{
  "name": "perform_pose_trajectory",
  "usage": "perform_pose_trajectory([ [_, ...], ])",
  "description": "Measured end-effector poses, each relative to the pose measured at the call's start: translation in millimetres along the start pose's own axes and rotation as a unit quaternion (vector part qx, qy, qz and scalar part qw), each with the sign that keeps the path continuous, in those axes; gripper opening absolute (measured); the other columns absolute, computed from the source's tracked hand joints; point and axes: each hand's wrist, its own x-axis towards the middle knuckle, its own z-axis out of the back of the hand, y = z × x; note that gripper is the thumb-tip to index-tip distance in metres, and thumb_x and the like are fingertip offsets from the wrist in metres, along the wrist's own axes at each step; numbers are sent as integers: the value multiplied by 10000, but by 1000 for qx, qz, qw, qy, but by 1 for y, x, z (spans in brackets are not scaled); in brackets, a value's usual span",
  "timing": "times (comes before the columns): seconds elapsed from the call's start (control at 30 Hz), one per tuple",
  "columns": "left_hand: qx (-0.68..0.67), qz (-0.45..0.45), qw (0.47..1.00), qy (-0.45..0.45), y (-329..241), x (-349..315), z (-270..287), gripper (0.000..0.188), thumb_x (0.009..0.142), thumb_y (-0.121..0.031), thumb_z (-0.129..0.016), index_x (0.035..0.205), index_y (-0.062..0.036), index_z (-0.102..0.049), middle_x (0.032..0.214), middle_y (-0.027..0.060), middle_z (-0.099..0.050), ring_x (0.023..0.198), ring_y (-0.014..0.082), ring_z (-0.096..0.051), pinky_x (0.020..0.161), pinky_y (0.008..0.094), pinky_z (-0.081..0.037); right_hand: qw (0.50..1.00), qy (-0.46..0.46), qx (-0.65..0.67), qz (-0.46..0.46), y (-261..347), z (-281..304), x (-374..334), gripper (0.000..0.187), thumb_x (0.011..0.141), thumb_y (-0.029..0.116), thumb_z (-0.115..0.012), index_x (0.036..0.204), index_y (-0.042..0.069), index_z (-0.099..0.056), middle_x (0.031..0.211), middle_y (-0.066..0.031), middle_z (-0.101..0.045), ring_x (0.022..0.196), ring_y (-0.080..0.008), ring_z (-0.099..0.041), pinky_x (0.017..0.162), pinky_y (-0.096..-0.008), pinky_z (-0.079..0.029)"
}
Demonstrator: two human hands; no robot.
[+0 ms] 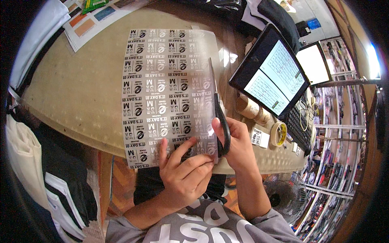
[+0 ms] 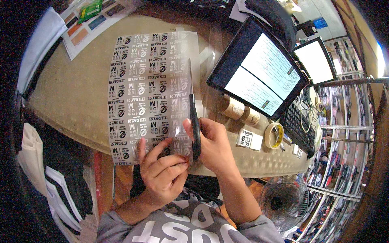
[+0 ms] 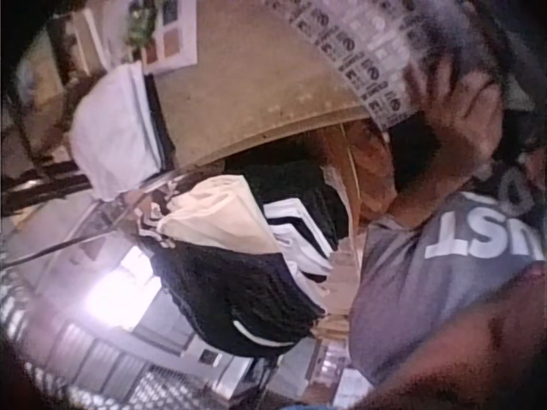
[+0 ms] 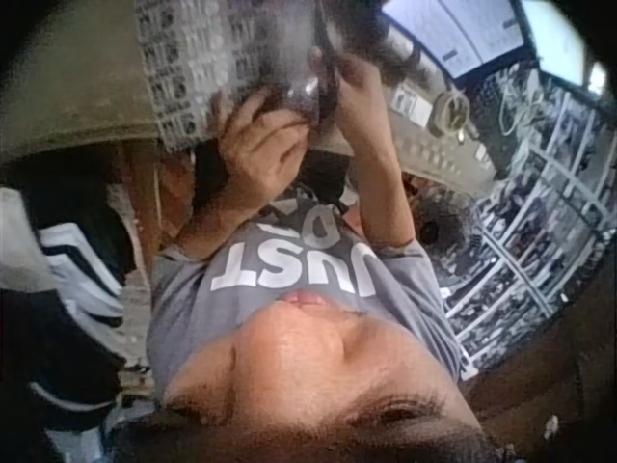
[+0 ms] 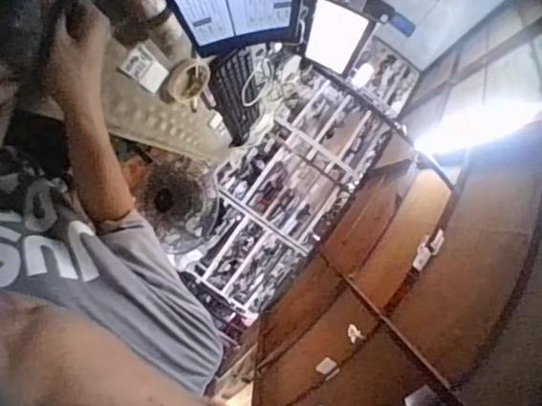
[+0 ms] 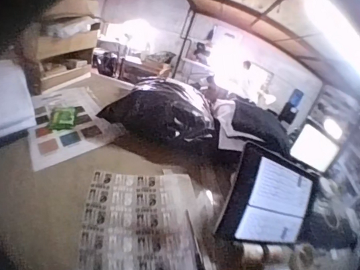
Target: The person uses scissors to cut a sheet of printed stickers into individual pieces. They hold the sticker sheet with one hand and carefully cut along the lines with the other, separating the stickers and placing them on the table.
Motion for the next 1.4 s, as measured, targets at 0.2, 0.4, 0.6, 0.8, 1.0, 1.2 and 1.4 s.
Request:
perform_pose_trajectory([
  [0.2,-8,-1,1000,-3,0,-1,1,161,682,-67,-714,793,-142,-624,930,-21,-638,1110,307,-548,1083,588,-166,999,-12,-38,25,9,-2,14,402,907,325,-605,697,-14,-557,642,36,-494,599,-40,-385,486,-237,-317],
  [0.4,-16,-3,1000,-5,0,-1,2,175,681,-76,-721,800,-148,-616,934,-26,-641,1103,302,-548,1087,587,-163,999,-11,-43,17,24,-3,24,404,908,333,-602,709,-16,-565,640,38,-502,594,-35,-390,484,-233,-315],
  [0.6,-19,-8,1000,-3,3,-2,2,83,699,-142,-711,770,-125,-671,960,-34,-635,1094,283,-549,1090,588,-126,999,-20,-49,5,37,-9,30,397,900,332,-613,727,-23,-577,643,37,-513,590,-27,-399,481,-231,-316],
  [0.8,-5,-23,1000,3,4,-3,3,186,668,-95,-725,812,-154,-623,963,-30,-629,1115,298,-531,1077,618,-153,999,-22,-48,12,44,-10,41,399,891,339,-625,748,-32,-591,641,32,-519,587,-29,-405,481,-226,-316],
  [1.0,9,-35,999,-8,3,-5,1,188,668,-109,-719,820,-147,-615,959,-41,-623,1115,305,-527,1071,628,-156,998,-32,-48,32,52,-12,48,424,892,356,-619,759,-46,-598,623,14,-531,558,-37,-424,469,-232,-332],
  [1.2,44,-50,998,-13,3,-10,-5,192,652,-107,-730,792,-135,-602,970,-32,-623,1117,314,-525,1063,636,-162,992,-16,-103,76,66,-4,61,466,895,379,-601,699,-43,-567,547,-30,-530,448,-87,-471,412,-269,-361],
  [1.4,89,-13,995,-46,1,-7,5,158,662,-29,-708,748,-103,-597,921,49,-635,1113,349,-537,1071,586,-207,996,-21,-29,87,76,17,23,407,881,336,-632,712,-26,-554,549,-29,-517,446,-90,-493,409,-251,-400],
])
